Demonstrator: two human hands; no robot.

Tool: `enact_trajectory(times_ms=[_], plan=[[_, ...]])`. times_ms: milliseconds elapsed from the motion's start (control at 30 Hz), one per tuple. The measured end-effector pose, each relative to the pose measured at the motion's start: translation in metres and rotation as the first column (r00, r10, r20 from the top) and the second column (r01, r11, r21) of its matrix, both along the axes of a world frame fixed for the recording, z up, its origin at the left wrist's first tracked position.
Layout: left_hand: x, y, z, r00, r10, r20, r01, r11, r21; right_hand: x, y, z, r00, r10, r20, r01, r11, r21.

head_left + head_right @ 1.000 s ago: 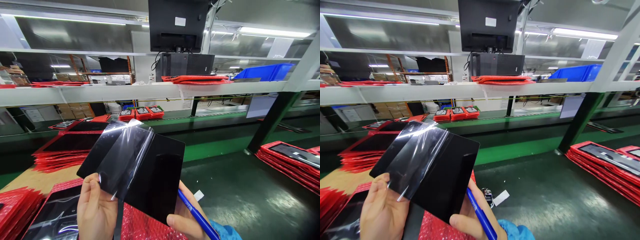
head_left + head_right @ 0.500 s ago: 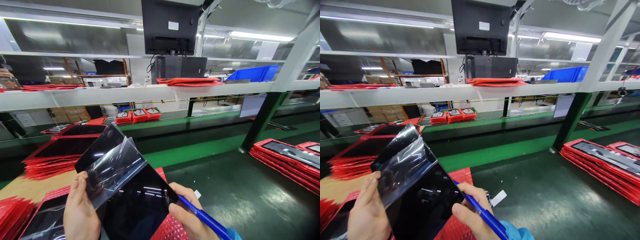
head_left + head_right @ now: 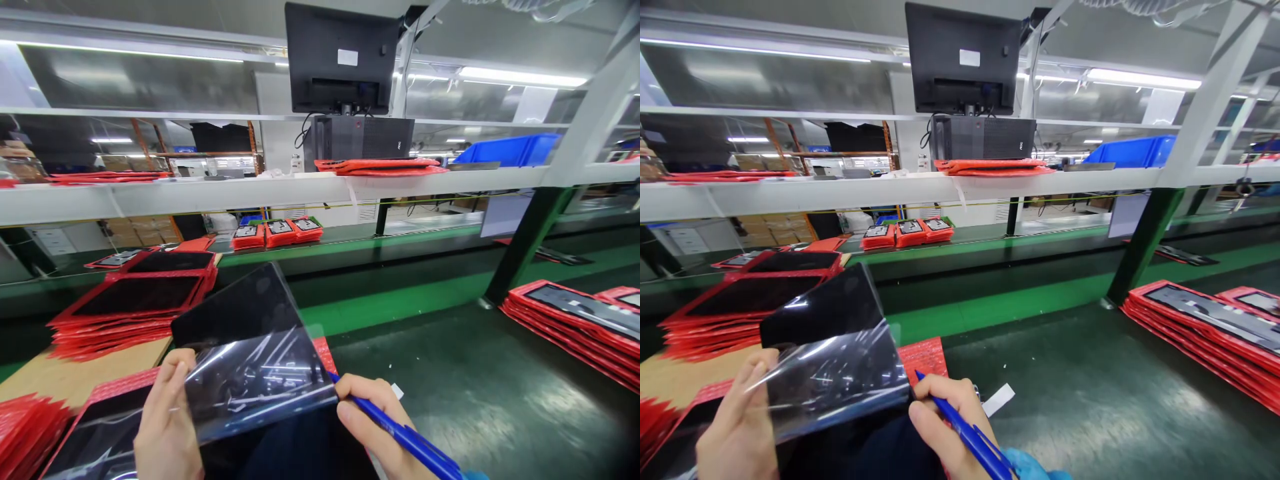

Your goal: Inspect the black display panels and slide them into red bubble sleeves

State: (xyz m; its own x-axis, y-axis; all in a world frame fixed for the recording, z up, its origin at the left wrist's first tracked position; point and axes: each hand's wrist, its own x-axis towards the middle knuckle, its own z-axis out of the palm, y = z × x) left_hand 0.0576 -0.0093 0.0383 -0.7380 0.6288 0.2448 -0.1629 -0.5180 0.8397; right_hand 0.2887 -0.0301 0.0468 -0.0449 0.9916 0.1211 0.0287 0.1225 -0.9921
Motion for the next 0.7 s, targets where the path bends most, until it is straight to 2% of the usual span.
enact_trajectory(times_ms=[67,167,200,267,333,467,567,633,700], plan=[[0.005,-0.002,0.001,0.998,-0.052,-0.02,0.053,0.998,0.043,0.0,0.0,0.003,0.999,-0.023,0.045,0.023,1.0,0.006],[0.008,-0.002,-0.005,0.991,-0.005,-0.133,0.021,0.992,0.121,-0.001,0.002,0.008,0.994,0.027,0.102,-0.033,0.998,0.058],[0.009,-0.002,-0.006,0.989,-0.025,-0.143,0.041,0.993,0.108,-0.001,0.004,0.009,0.99,0.061,0.125,-0.072,0.993,0.089],[0.01,-0.005,-0.007,0.985,-0.143,-0.099,0.146,0.989,0.02,-0.001,0.006,0.008,0.982,0.115,0.151,-0.134,0.983,0.127],[0.01,-0.008,-0.004,0.98,-0.193,-0.053,0.192,0.981,-0.025,-0.002,0.009,0.006,0.98,0.15,0.134,-0.165,0.979,0.116],[0.01,-0.012,0.002,0.984,-0.133,-0.121,0.125,0.99,-0.064,-0.004,0.014,0.001,0.967,0.252,0.037,-0.254,0.964,0.076],[0.008,-0.009,0.0,0.983,-0.084,-0.162,0.075,0.995,-0.066,-0.003,0.016,0.0,0.946,0.322,0.025,-0.323,0.941,0.099],[0.007,-0.005,-0.004,0.985,-0.07,-0.156,0.061,0.997,-0.056,-0.002,0.017,-0.003,0.952,0.297,0.079,-0.306,0.935,0.176],[0.005,-0.003,-0.008,0.984,-0.067,-0.167,0.061,0.997,-0.042,-0.001,0.02,-0.008,0.968,0.185,0.171,-0.236,0.902,0.362]])
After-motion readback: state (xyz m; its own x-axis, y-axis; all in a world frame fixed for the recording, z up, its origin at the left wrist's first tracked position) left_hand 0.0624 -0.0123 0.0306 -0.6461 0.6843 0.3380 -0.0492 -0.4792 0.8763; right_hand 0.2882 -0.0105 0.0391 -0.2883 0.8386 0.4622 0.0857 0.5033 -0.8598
